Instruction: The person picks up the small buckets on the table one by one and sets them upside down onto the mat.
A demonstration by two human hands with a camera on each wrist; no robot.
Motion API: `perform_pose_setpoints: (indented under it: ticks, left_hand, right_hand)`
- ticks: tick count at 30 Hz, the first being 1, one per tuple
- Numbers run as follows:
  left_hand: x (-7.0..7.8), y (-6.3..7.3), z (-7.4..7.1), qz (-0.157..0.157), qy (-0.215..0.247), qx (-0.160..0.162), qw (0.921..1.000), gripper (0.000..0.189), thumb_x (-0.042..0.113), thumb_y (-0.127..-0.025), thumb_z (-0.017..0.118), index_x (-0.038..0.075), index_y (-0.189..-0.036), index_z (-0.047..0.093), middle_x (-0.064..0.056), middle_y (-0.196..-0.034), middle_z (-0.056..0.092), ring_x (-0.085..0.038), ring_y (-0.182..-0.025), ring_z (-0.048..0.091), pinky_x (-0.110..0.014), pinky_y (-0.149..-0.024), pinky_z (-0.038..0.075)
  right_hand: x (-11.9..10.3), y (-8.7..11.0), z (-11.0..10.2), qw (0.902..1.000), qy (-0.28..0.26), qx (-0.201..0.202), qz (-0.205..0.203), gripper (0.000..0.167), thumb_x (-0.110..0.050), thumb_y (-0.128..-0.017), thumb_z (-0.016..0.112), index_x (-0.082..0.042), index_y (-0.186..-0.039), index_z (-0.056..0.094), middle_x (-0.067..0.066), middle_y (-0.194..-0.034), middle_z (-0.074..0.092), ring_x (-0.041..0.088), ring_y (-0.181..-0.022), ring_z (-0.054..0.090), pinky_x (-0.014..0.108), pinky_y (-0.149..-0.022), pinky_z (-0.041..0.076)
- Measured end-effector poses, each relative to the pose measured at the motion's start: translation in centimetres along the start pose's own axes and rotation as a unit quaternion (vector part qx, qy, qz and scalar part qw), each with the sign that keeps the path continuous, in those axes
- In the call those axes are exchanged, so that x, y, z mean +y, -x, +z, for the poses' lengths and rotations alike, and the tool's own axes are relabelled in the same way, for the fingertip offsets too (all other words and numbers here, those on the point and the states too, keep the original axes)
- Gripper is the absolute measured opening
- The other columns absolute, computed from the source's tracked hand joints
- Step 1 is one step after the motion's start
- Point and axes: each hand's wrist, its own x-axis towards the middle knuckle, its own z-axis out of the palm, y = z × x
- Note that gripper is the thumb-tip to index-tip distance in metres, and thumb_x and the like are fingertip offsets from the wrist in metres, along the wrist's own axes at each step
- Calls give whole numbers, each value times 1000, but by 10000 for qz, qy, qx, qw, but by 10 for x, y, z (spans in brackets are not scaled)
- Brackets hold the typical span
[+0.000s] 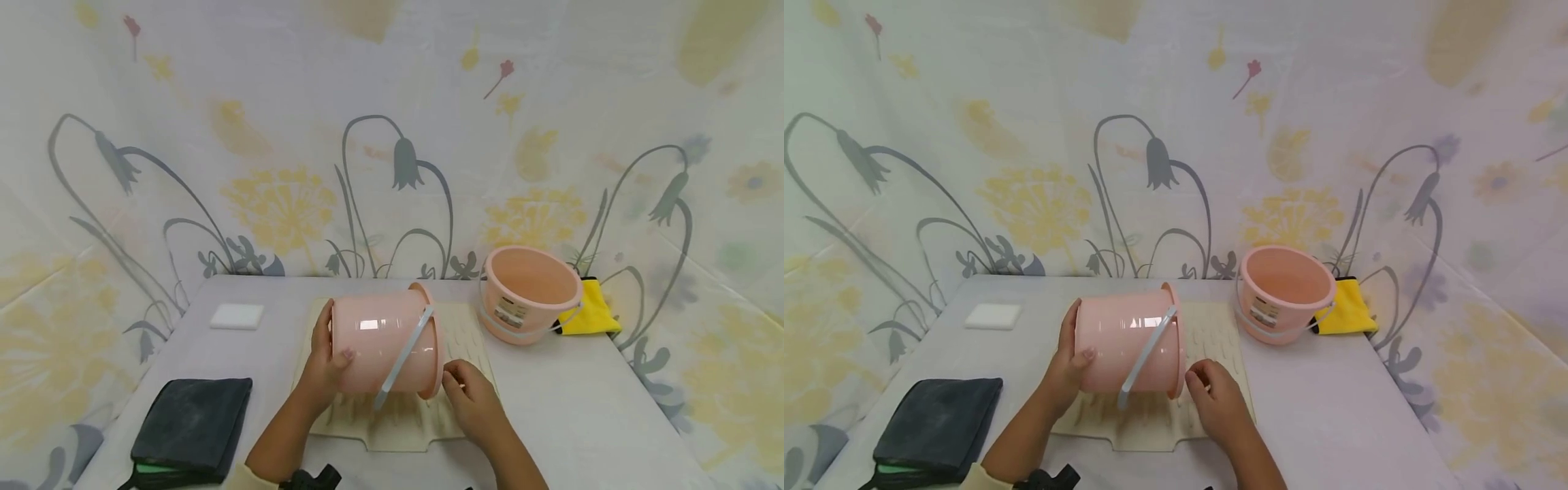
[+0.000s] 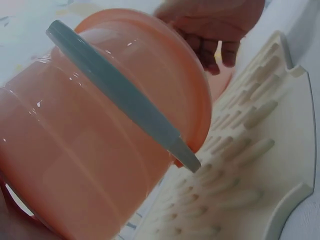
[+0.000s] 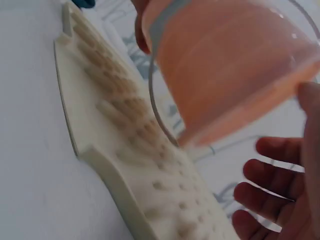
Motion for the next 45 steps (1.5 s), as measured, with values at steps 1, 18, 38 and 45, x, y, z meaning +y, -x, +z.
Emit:
perform_pose_setpoints:
  ticks: [1, 18, 38, 45]
  left_hand:
    - [2, 0, -1, 30, 4, -8, 10000, 95, 33, -89, 56, 24, -168, 4, -17, -171, 8, -46, -130, 47, -41, -89, 51]
    - [17, -6, -35, 197, -488, 89, 9986, 100, 37, -87, 58, 21, -168, 2, -21, -170, 1, -49, -137, 39, -56, -99, 48]
    - [26, -4, -90, 11, -1101, 296, 9935, 100, 30, -87, 55, 16, -168, 0, -24, -169, 2, -45, -136, 34, -63, -104, 39]
    - [38, -5, -114, 26, -1706, 296, 9849, 100, 31, -86, 56, 16, -169, 0, -29, -165, 6, -47, -136, 29, -68, -103, 35]
  right_hand:
    - [2, 0, -3, 9997, 230, -79, 47, 18, -31, -109, 55, -20, -107, 69, -9, -99, 64, 9, -95, 60, 29, -81, 53]
    - [54, 19, -53, 9812, 1748, -787, 246, 59, -37, -95, 77, -8, -143, 58, 25, -152, 51, 53, -141, 43, 73, -111, 33]
    - [69, 33, -70, 9715, 1565, -1682, 590, 88, -48, -85, 84, -7, -154, 50, 22, -169, 31, 57, -151, 25, 77, -113, 26]
    - [77, 34, -68, 9720, 1519, -1688, 598, 89, -52, -87, 81, -8, -156, 48, 20, -170, 29, 56, -153, 23, 77, -114, 24]
